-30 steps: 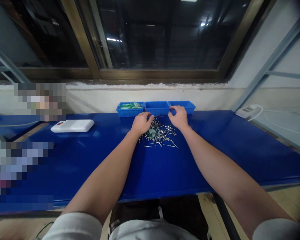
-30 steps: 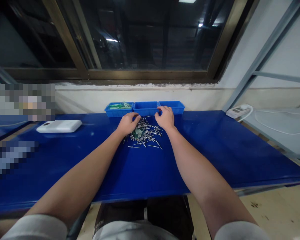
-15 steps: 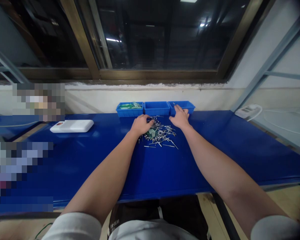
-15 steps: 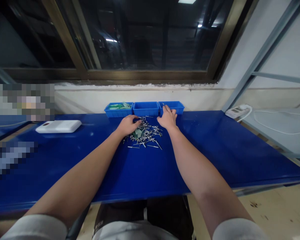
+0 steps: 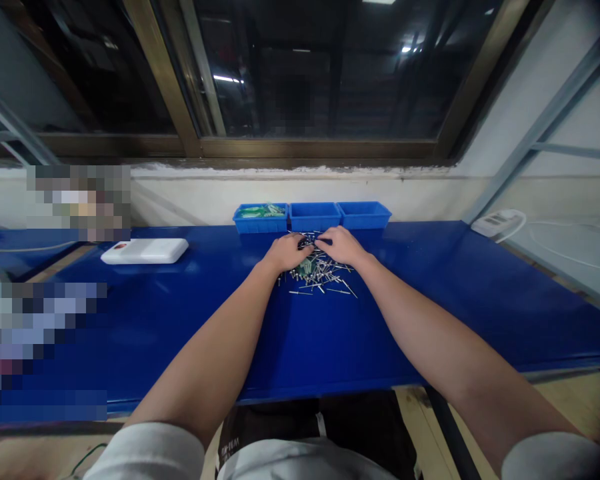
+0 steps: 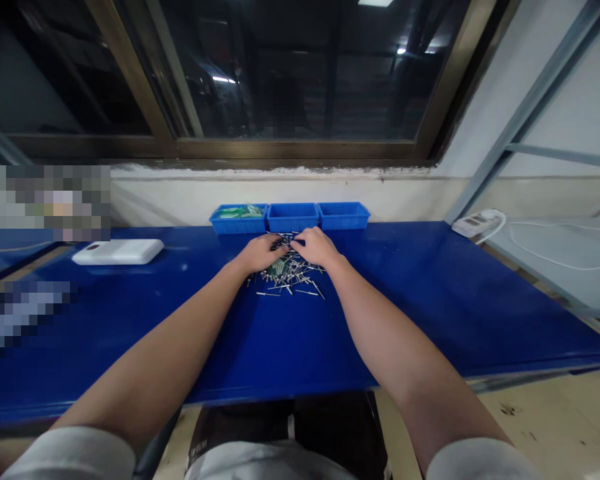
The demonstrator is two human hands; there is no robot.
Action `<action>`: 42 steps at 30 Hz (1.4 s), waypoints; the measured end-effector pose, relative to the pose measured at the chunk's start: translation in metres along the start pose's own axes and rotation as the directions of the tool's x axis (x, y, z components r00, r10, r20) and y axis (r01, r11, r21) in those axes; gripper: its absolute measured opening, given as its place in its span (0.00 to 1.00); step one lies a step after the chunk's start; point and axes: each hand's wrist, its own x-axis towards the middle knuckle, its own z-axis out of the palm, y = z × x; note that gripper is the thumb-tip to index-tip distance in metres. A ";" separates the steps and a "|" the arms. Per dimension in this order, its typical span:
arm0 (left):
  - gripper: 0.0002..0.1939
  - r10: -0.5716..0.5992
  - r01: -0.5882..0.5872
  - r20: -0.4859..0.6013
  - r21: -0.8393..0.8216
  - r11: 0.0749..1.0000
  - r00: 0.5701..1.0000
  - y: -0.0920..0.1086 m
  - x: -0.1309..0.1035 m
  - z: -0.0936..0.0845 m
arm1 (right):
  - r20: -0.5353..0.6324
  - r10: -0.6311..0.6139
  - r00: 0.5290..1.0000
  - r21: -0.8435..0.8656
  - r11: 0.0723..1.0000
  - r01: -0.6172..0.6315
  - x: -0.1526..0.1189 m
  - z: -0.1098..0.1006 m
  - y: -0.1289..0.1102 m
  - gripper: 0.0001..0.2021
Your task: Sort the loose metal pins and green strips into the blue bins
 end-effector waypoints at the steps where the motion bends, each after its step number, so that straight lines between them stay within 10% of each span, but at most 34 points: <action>1: 0.22 0.014 -0.014 0.011 -0.002 1.000 1.000 0.000 0.000 0.000 | 0.014 0.000 1.000 0.003 1.000 0.000 0.000 0.001 0.000 0.14; 23: 0.16 0.057 -0.061 -0.054 -0.087 0.994 0.997 0.003 -0.002 -0.007 | -0.020 0.158 0.987 0.002 0.988 -0.158 0.004 0.002 -0.004 0.10; 29: 0.17 0.080 -0.114 -0.208 -0.155 0.981 0.975 0.010 -0.001 -0.012 | -0.014 0.057 0.998 0.138 0.989 -0.055 0.003 -0.007 -0.014 0.11; 42: 0.16 0.150 -0.163 -0.176 -0.061 0.985 0.973 0.013 -0.001 -0.017 | -0.082 0.081 0.993 0.396 0.917 -0.042 0.000 -0.007 -0.016 0.08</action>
